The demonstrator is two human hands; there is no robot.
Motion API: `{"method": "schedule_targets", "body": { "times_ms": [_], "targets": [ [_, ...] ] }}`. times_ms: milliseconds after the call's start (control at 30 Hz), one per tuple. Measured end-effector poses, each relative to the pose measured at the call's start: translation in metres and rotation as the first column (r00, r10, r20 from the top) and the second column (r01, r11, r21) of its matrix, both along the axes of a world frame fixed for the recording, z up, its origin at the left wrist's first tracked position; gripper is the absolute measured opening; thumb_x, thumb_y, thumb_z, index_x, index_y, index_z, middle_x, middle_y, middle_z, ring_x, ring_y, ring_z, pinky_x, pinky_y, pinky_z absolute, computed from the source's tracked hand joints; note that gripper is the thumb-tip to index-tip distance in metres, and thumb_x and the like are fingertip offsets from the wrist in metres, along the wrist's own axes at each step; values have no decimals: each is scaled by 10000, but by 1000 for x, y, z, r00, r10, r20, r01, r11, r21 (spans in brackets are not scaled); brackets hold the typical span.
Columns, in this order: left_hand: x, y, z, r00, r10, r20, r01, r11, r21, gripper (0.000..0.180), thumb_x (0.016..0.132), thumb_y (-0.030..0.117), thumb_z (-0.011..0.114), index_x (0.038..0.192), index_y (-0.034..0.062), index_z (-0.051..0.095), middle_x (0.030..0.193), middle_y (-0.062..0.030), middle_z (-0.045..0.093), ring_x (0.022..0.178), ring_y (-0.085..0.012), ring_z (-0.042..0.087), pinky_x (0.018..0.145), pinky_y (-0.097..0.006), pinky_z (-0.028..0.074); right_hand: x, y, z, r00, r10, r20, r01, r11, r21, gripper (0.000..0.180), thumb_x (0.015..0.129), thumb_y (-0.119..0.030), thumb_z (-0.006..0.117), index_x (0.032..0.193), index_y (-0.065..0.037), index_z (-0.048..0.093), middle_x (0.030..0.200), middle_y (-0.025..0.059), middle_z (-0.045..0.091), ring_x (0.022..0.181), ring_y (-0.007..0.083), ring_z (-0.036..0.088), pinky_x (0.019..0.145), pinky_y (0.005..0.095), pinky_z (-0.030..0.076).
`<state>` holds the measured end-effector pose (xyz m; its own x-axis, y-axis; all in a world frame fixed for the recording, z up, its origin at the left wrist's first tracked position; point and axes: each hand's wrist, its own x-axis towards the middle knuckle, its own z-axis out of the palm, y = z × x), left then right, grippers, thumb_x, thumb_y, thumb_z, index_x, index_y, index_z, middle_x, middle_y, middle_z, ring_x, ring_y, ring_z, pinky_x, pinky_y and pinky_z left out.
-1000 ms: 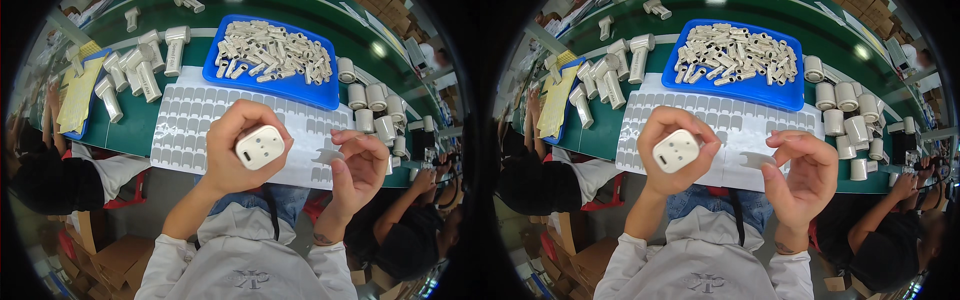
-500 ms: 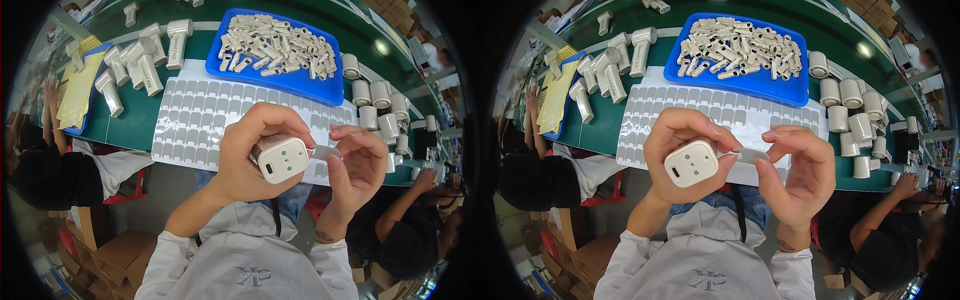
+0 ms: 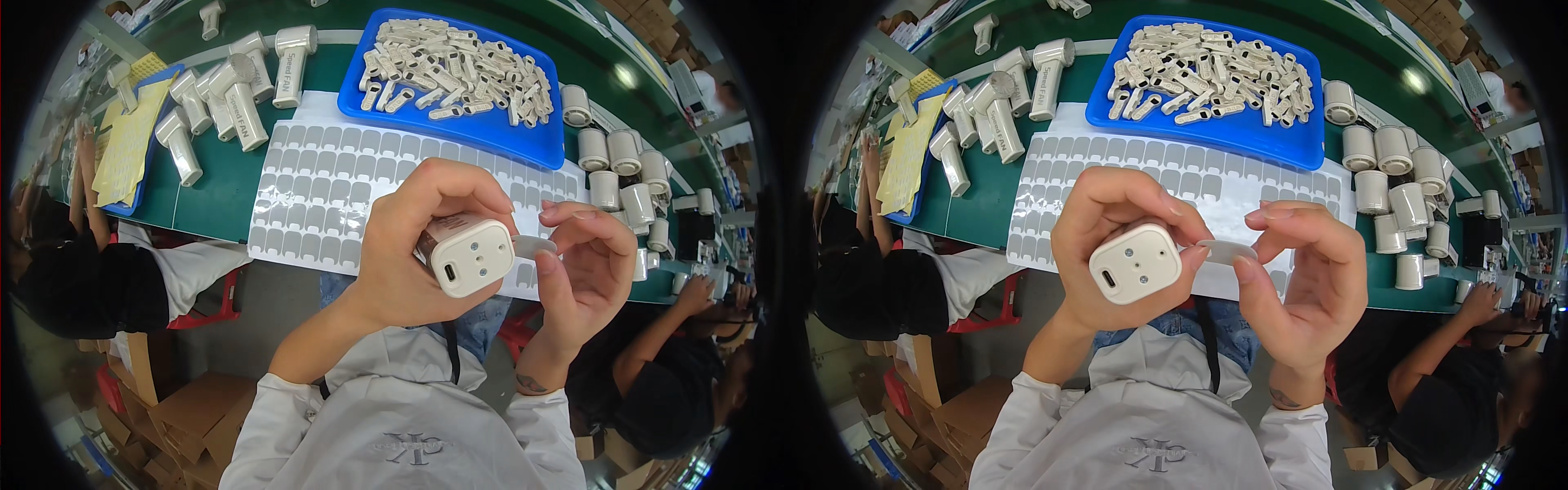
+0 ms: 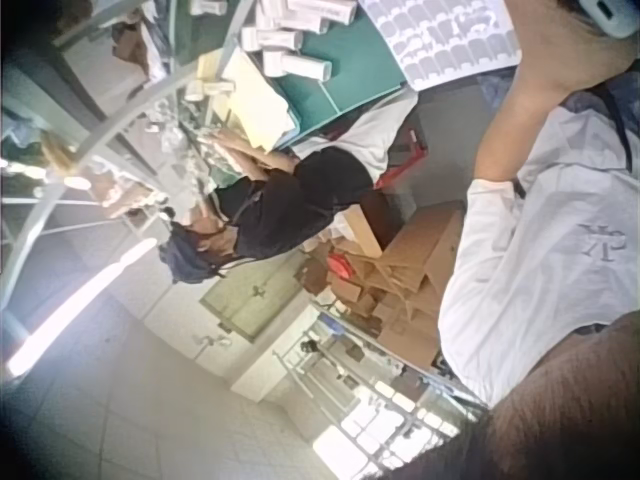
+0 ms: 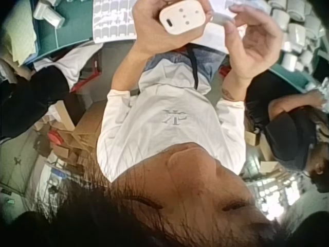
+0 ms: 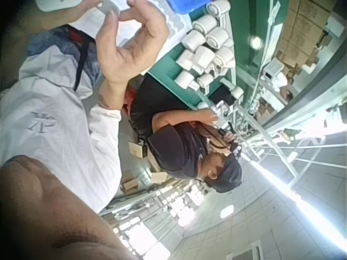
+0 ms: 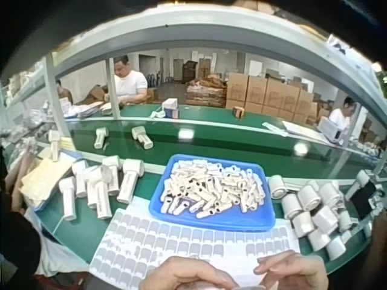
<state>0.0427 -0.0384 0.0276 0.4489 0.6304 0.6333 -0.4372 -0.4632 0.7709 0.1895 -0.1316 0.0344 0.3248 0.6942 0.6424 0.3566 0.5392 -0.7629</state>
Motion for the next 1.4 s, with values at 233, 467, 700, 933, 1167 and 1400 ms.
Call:
{"method": "schedule_targets", "body": {
  "times_ms": [233,467,700,933,1167,1400],
  "targets": [
    [-1,1,-1,1000,3,-10,-3,1000,-3,471,722,-141,718,1068,13,439,863,-147,679,777,-135,668,671,-238,530,1,0,-1,1000,20,-5,-20,999,26,442,738,79,701,1142,24,532,870,114,615,876,207,621,968,443,458],
    [-1,3,-2,1000,4,10,-4,1000,-12,454,722,-142,710,1058,7,443,856,-148,682,787,-137,671,687,-250,535,2,0,-1,1000,13,-21,-12,999,50,455,742,76,700,1153,27,514,900,145,626,867,203,614,964,448,464],
    [-7,11,-9,995,53,-85,-52,999,10,386,738,-117,708,1032,4,490,873,-127,675,724,-98,624,653,-227,505,-1,-2,4,990,-3,-138,13,997,72,450,768,19,711,1164,23,497,826,108,593,901,234,609,952,457,471],
    [0,18,-17,993,8,-117,-6,1000,22,433,658,-91,744,1054,4,593,868,-90,677,681,-85,596,631,-233,489,-2,-4,5,973,85,-216,-74,995,59,469,780,-9,726,1183,22,487,795,91,578,922,249,614,941,428,467],
    [8,26,-39,990,45,-135,-21,985,172,299,595,-20,771,863,57,666,778,-54,667,662,-172,611,594,-267,455,-9,5,2,975,124,-186,-137,989,-56,452,752,52,700,1166,48,521,934,128,623,887,172,622,922,348,450],
    [8,24,-47,981,12,-193,17,989,150,336,574,83,795,880,40,662,798,-73,659,692,-196,629,589,-279,460,-14,10,-6,963,155,-221,-198,962,-189,472,739,78,698,1179,61,528,1069,157,628,801,112,611,893,295,444]
  ]
}}
